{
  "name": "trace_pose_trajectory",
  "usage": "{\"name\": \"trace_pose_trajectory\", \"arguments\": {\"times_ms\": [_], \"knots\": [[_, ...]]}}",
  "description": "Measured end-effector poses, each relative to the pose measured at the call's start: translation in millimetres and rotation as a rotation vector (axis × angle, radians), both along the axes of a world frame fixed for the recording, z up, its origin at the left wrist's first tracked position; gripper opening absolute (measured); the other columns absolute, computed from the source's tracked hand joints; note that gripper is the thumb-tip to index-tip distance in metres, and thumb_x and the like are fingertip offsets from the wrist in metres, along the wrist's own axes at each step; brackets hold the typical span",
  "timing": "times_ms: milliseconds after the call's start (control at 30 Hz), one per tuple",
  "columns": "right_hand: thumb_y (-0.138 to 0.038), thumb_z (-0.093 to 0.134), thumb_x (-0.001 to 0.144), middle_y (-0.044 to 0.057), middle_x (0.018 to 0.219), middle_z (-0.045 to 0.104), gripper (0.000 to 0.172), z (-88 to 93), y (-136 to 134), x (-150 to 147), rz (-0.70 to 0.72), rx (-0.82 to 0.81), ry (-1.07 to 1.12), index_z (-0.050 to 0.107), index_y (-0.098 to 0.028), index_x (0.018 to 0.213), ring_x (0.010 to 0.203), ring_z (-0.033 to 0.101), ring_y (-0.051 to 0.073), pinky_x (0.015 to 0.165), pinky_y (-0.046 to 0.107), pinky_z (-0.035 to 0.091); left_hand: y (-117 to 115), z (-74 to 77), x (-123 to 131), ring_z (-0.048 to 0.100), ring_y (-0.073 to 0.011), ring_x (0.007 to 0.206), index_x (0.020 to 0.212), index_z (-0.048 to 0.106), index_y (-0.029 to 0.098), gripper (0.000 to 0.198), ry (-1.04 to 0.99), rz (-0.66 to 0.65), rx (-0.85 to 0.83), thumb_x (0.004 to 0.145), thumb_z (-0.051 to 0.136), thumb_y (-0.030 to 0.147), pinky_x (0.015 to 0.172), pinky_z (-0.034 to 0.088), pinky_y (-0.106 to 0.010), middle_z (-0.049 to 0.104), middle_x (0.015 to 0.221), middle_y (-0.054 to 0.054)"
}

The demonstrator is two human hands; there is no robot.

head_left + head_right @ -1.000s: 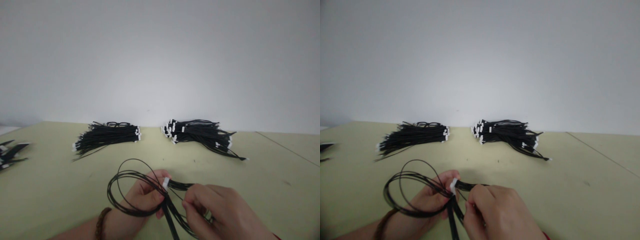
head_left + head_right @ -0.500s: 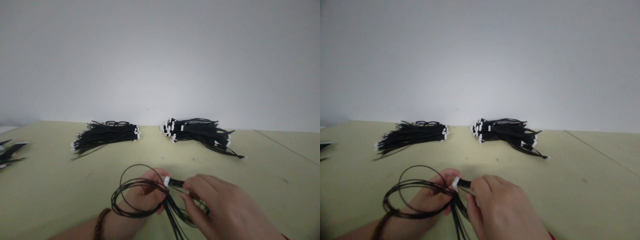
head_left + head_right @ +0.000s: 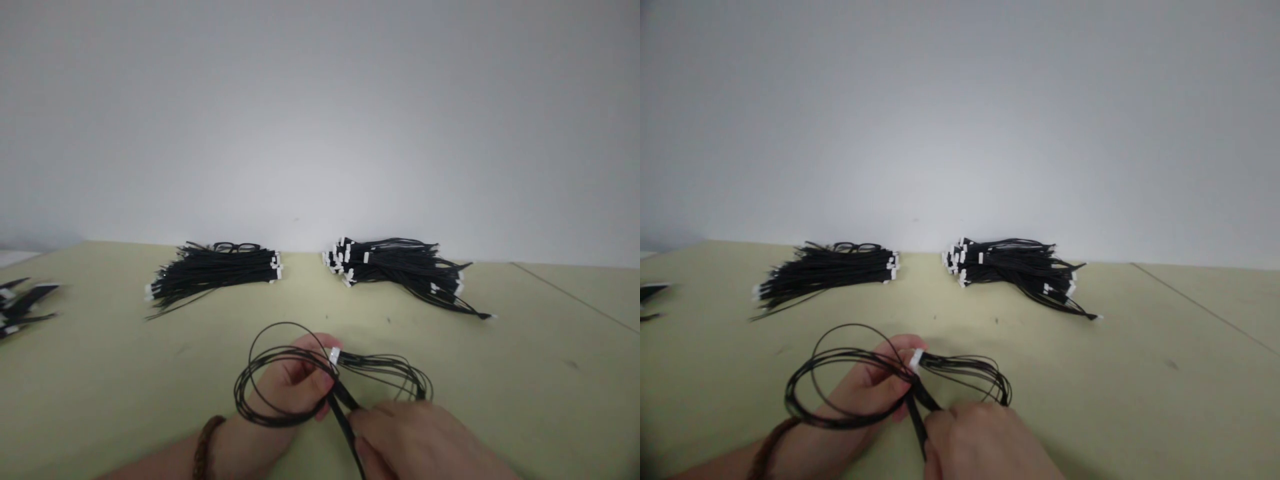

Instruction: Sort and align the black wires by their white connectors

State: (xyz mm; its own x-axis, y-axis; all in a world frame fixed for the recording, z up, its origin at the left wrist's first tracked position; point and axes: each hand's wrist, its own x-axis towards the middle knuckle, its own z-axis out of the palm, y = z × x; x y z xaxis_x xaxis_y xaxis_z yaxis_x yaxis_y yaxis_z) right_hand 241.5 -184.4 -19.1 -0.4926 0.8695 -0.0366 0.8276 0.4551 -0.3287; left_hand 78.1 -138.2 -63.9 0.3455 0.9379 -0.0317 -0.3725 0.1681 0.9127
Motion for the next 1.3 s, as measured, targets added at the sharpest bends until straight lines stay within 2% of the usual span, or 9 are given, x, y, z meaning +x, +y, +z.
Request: {"name": "trace_pose_trajectory", "arguments": {"times_ms": [167,367,533,700,833,1000,1067,1200,1300], "knots": [[-0.007,0.053,0.075,-0.005,0.061,0.063,0.018,2.6,-0.1,-3.9,0.008,0.214,0.236,0.058,-0.020,0.063,0.050,0.056,0.010,0.050,0.020,0.037,-0.2,0.5,0.7,0.042,-0.0056,0.040,0.092,0.067,0.019,0.031,0.019,0.000,0.031,0.068,0.078,0.035,0.040,0.029,-0.018,0.054,0.056,0.004],[-0.007,0.053,0.071,-0.005,0.058,0.060,0.017,-8.3,4.0,-5.9,-0.081,0.203,0.365,0.058,-0.020,0.061,0.051,0.055,0.009,0.050,0.019,0.036,-2.4,4.0,0.3,0.045,-0.0063,0.042,0.092,0.068,0.020,0.032,0.014,0.009,0.016,0.065,0.080,0.032,0.042,0.031,-0.019,0.056,0.060,0.004],[-0.016,0.046,0.084,-0.005,0.057,0.057,0.025,-9.8,5.1,-8.6,-0.124,0.151,0.490,0.055,-0.021,0.062,0.053,0.053,0.010,0.050,0.020,0.035,-0.5,-1.1,-0.1,0.044,-0.0060,0.043,0.095,0.066,0.018,0.042,-0.014,0.025,-0.017,0.062,0.081,0.038,0.043,0.032,-0.018,0.055,0.058,0.005],[-0.019,0.043,0.086,-0.005,0.053,0.051,0.030,-10.2,4.8,-8.9,-0.155,0.121,0.496,0.048,-0.020,0.057,0.049,0.047,0.010,0.046,0.021,0.031,3.5,-6.0,0.2,0.042,-0.0056,0.042,0.094,0.067,0.014,0.043,0.036,0.000,-0.005,0.063,0.080,0.042,0.042,0.029,-0.017,0.054,0.054,0.004],[-0.013,0.047,0.076,-0.006,0.052,0.051,0.021,-11.9,6.8,-9.2,-0.190,0.166,0.479,0.048,-0.020,0.056,0.047,0.047,0.009,0.047,0.021,0.031,7.2,-4.4,1.6,0.041,-0.0068,0.041,0.088,0.066,0.014,0.042,0.007,-0.029,0.066,0.059,0.082,0.041,0.040,0.027,-0.019,0.053,0.051,0.004],[-0.011,0.049,0.065,-0.004,0.053,0.052,0.012,-17.1,7.1,-11.5,-0.222,0.257,0.455,0.049,-0.020,0.057,0.049,0.048,0.013,0.049,0.025,0.029,9.6,-0.9,3.5,0.047,-0.0098,0.047,0.087,0.065,0.015,0.042,-0.007,-0.039,0.102,0.057,0.083,0.039,0.045,0.033,-0.021,0.058,0.059,0.001],[-0.013,0.048,0.067,-0.003,0.055,0.052,0.011,-17.3,6.4,-11.3,-0.229,0.268,0.441,0.049,-0.020,0.059,0.050,0.048,0.014,0.050,0.026,0.029,9.4,-0.6,2.9,0.048,-0.0107,0.048,0.086,0.066,0.015,0.042,0.006,-0.039,0.113,0.057,0.083,0.039,0.046,0.034,-0.021,0.058,0.059,0.001],[-0.018,0.042,0.083,-0.002,0.060,0.057,0.021,-13.1,7.0,-9.1,-0.184,0.124,0.403,0.049,-0.021,0.063,0.055,0.052,0.015,0.051,0.025,0.033,8.2,-2.5,-0.5,0.044,-0.0098,0.047,0.082,0.067,0.014,0.034,0.076,0.029,0.116,0.062,0.080,0.038,0.045,0.031,-0.021,0.055,0.055,0.002],[-0.021,0.037,0.088,0.001,0.065,0.060,0.024,-13.1,7.9,-7.8,-0.169,0.093,0.376,0.051,-0.021,0.068,0.059,0.055,0.017,0.054,0.026,0.038,7.8,-5.2,-2.6,0.042,-0.0088,0.047,0.078,0.067,0.013,0.035,0.111,0.053,0.064,0.062,0.080,0.041,0.045,0.029,-0.021,0.053,0.053,0.002]]}}
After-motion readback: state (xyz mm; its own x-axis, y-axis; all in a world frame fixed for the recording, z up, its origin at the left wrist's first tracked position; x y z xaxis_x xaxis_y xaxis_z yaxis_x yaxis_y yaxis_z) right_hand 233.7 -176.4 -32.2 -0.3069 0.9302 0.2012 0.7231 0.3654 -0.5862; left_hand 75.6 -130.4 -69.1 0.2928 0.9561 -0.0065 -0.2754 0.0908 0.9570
